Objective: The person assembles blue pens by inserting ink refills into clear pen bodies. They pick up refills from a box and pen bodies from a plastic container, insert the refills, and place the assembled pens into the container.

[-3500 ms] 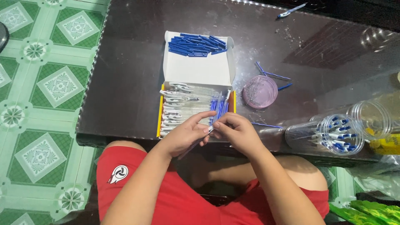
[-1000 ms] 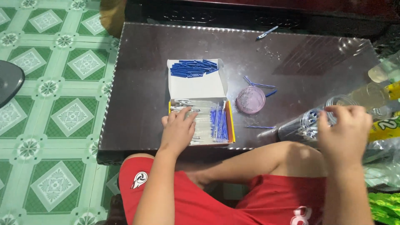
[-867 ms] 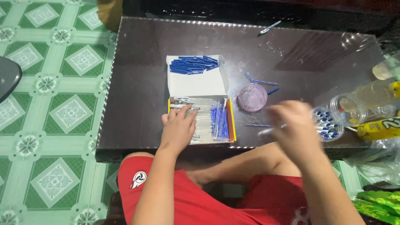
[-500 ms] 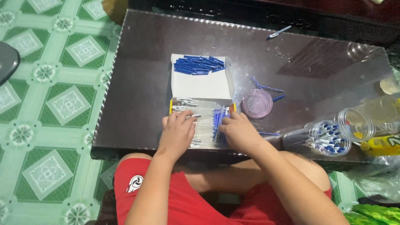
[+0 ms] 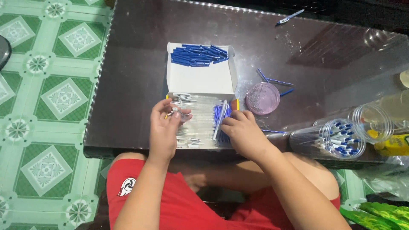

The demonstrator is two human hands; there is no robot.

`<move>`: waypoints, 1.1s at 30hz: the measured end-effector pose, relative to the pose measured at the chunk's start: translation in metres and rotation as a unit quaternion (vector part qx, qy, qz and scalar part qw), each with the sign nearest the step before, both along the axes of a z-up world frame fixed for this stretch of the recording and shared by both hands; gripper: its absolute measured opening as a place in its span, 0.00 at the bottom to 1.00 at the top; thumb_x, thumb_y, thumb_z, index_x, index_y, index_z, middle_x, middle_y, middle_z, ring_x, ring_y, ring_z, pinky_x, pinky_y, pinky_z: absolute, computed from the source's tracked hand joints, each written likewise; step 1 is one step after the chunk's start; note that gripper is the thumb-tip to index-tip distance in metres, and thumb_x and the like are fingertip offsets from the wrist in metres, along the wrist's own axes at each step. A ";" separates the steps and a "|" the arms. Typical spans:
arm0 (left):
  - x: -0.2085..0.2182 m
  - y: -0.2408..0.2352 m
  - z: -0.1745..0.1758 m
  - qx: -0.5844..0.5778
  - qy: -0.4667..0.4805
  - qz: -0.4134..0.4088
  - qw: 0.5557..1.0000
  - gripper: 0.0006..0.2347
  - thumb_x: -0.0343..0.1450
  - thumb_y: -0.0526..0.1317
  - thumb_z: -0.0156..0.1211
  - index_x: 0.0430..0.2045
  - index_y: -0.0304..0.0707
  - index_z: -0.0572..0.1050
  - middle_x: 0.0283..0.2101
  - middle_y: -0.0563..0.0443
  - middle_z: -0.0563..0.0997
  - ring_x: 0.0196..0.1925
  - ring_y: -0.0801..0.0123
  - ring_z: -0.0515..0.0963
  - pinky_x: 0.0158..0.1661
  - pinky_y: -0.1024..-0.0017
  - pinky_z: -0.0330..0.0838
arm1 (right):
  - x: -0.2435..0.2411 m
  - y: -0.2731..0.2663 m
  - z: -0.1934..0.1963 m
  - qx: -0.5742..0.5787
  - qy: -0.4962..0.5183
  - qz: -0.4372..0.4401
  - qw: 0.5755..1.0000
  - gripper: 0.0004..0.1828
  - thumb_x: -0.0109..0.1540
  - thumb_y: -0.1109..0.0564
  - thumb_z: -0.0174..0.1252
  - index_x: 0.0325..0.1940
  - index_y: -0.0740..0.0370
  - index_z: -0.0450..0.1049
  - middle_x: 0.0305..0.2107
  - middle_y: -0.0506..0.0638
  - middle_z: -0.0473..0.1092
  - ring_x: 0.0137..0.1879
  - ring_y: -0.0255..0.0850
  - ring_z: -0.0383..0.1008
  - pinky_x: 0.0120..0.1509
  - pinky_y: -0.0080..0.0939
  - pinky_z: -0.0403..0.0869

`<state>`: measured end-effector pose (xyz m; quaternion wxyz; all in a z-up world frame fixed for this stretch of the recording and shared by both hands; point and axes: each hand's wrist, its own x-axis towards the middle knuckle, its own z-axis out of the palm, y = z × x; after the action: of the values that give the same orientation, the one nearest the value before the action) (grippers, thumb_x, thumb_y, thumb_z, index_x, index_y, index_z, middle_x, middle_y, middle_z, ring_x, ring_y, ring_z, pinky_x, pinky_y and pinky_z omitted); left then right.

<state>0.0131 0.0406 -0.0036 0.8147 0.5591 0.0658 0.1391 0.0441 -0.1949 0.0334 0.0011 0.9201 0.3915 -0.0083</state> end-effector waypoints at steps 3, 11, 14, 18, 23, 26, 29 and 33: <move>0.002 -0.001 0.011 -0.119 0.012 -0.005 0.993 0.17 0.75 0.28 0.50 0.59 0.34 0.61 0.47 0.47 0.69 0.47 0.55 0.83 0.52 0.52 0.83 | 0.000 0.005 0.010 -0.018 0.029 -0.008 0.999 0.09 0.59 0.64 0.59 0.39 0.56 0.83 0.38 0.51 0.79 0.57 0.51 0.72 0.60 0.55 0.63; 0.006 -0.003 -0.008 -0.172 0.033 -0.025 0.984 0.13 0.77 0.31 0.50 0.57 0.32 0.69 0.44 0.47 0.75 0.40 0.64 0.83 0.42 0.64 0.85 | 0.049 -0.063 -0.005 0.142 -0.062 -0.136 0.979 0.10 0.58 0.66 0.59 0.42 0.61 0.79 0.39 0.58 0.77 0.52 0.57 0.75 0.56 0.54 0.71; 0.006 -0.001 -0.007 -0.198 0.032 -0.035 0.979 0.13 0.78 0.31 0.50 0.57 0.33 0.70 0.43 0.46 0.76 0.38 0.69 0.80 0.37 0.73 0.80 | 0.075 -0.094 -0.046 0.074 -0.045 -0.289 0.954 0.15 0.61 0.60 0.61 0.52 0.62 0.80 0.44 0.59 0.76 0.51 0.55 0.78 0.55 0.49 0.76; 0.003 -0.006 -0.018 -0.191 0.065 -0.109 0.973 0.12 0.77 0.31 0.50 0.56 0.34 0.72 0.39 0.40 0.79 0.31 0.68 0.77 0.27 0.74 0.74 | 0.083 -0.091 -0.062 0.079 -0.011 -0.327 0.942 0.15 0.61 0.56 0.62 0.51 0.59 0.81 0.40 0.56 0.76 0.48 0.54 0.79 0.51 0.47 0.78; -0.001 -0.014 -0.023 -0.113 0.102 -0.196 0.969 0.13 0.76 0.30 0.50 0.56 0.29 0.72 0.38 0.32 0.79 0.28 0.66 0.77 0.21 0.73 0.74 | 0.083 -0.091 -0.074 0.106 -0.028 -0.302 0.947 0.12 0.60 0.56 0.62 0.47 0.59 0.80 0.34 0.55 0.76 0.45 0.53 0.79 0.50 0.46 0.77; -0.001 -0.016 -0.025 -0.062 0.112 -0.226 0.966 0.13 0.77 0.31 0.49 0.56 0.30 0.72 0.39 0.32 0.79 0.28 0.66 0.77 0.22 0.73 0.76 | 0.077 -0.092 -0.062 0.113 -0.030 -0.318 0.941 0.07 0.62 0.59 0.60 0.42 0.58 0.81 0.33 0.52 0.76 0.44 0.49 0.78 0.49 0.42 0.76; -0.003 -0.018 -0.019 -0.012 0.125 -0.242 0.962 0.13 0.77 0.31 0.48 0.56 0.30 0.72 0.39 0.33 0.80 0.28 0.67 0.78 0.22 0.74 0.77 | 0.058 -0.090 -0.027 0.137 -0.026 -0.301 0.943 0.08 0.60 0.57 0.65 0.43 0.61 0.80 0.34 0.55 0.75 0.47 0.54 0.77 0.52 0.50 0.75; -0.007 -0.019 -0.005 0.026 0.124 -0.236 0.963 0.13 0.77 0.31 0.47 0.55 0.30 0.73 0.38 0.37 0.80 0.29 0.70 0.77 0.25 0.77 0.77 | 0.024 -0.068 0.023 -0.019 0.130 -0.313 0.940 0.11 0.62 0.54 0.57 0.40 0.62 0.81 0.34 0.62 0.77 0.46 0.59 0.79 0.51 0.56 0.78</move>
<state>0.0066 0.0213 -0.0084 0.7952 0.5924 0.0293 -0.1262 0.0686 -0.2631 0.0563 -0.0352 0.9869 0.0798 -0.1356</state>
